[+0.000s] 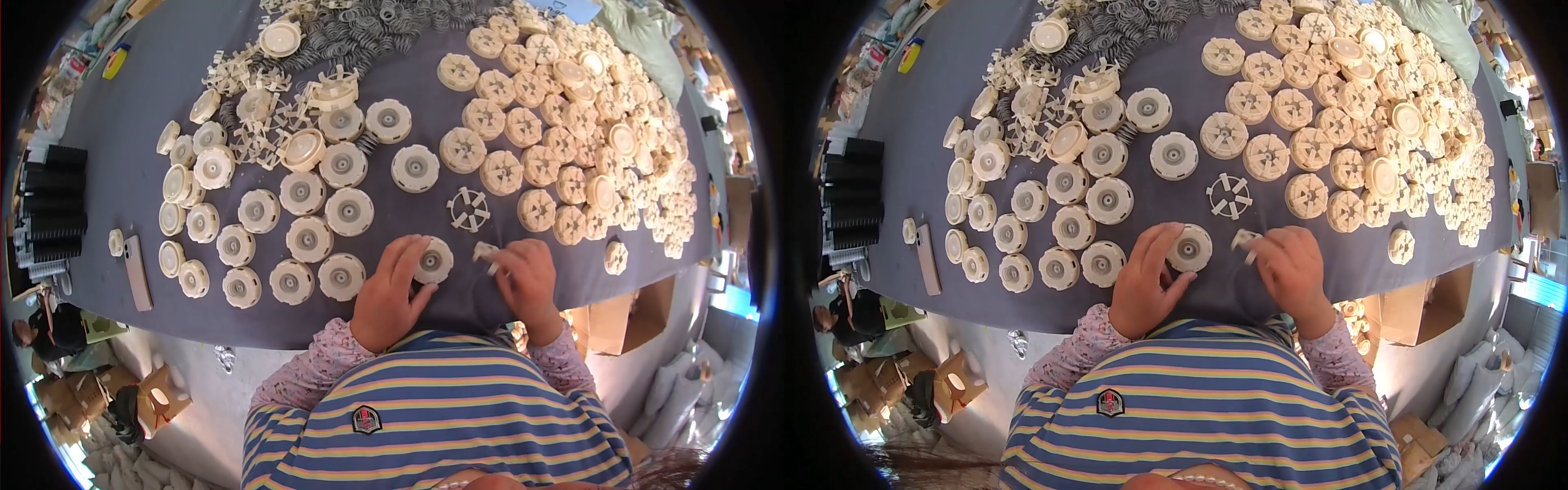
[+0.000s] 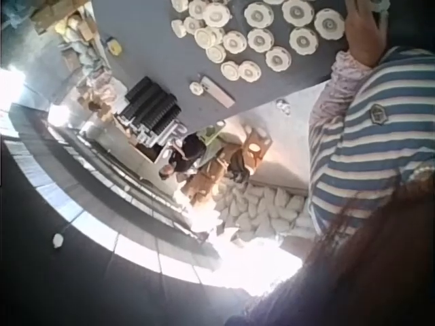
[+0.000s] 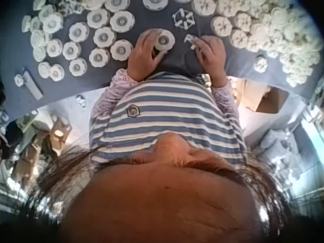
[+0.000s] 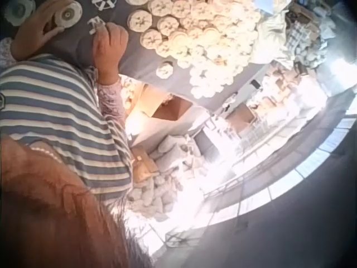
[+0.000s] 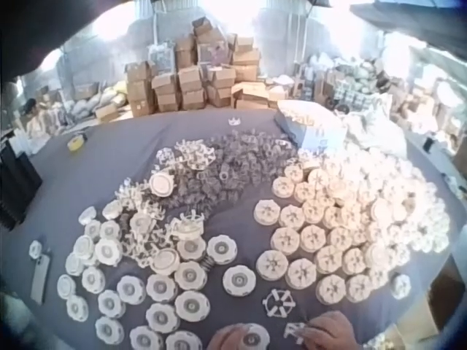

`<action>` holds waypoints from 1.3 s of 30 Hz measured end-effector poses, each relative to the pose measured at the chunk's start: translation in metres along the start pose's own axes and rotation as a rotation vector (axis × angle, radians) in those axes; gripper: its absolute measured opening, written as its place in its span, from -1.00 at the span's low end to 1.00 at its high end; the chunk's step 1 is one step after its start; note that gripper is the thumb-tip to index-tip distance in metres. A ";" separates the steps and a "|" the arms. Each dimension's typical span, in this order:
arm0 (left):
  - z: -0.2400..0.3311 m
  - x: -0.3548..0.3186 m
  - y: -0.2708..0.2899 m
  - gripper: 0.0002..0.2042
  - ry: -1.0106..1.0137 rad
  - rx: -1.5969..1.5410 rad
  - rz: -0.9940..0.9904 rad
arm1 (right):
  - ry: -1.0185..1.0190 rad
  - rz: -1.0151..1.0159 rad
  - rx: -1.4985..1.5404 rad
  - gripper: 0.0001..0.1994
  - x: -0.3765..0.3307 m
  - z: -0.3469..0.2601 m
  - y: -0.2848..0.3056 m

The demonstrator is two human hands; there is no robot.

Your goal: The person assembles small plastic components by hand, inserting metal springs and plastic gears into a plastic housing base, then securing them with a plastic cap.

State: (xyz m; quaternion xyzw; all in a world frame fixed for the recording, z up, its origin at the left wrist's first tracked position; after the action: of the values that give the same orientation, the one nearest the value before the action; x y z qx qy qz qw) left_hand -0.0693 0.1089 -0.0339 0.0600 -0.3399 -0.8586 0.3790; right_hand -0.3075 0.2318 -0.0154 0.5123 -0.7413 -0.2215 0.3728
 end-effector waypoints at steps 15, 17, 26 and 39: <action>0.002 0.002 0.005 -0.21 0.197 -0.320 -0.136 | -0.241 -0.492 0.293 -0.36 0.020 -0.011 0.027; -0.004 -0.002 0.003 -0.26 0.241 -0.477 -0.145 | -0.327 -0.468 0.321 -0.37 0.029 -0.013 0.032; -0.002 0.001 0.006 -0.34 0.331 -0.528 -0.131 | -0.005 -0.532 0.371 -0.41 0.063 -0.031 -0.012; 0.004 0.011 0.007 -0.44 0.200 -0.336 -0.052 | -0.248 -0.522 0.408 -0.43 0.056 -0.021 0.011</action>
State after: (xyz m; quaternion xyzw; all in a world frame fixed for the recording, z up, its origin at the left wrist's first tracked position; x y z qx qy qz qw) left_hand -0.0740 0.1003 -0.0252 0.0897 -0.1510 -0.9025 0.3932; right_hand -0.3083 0.1853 0.0239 0.7176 -0.6540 -0.2173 0.1007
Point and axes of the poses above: each hand's wrist, its own x-axis towards the middle knuckle, its own y-axis out of the back of the hand, z = x × y, the point moved 1 cm from there along x, towards the middle knuckle, and after that the axes turned 9 degrees about x, right-handed, at the moved point
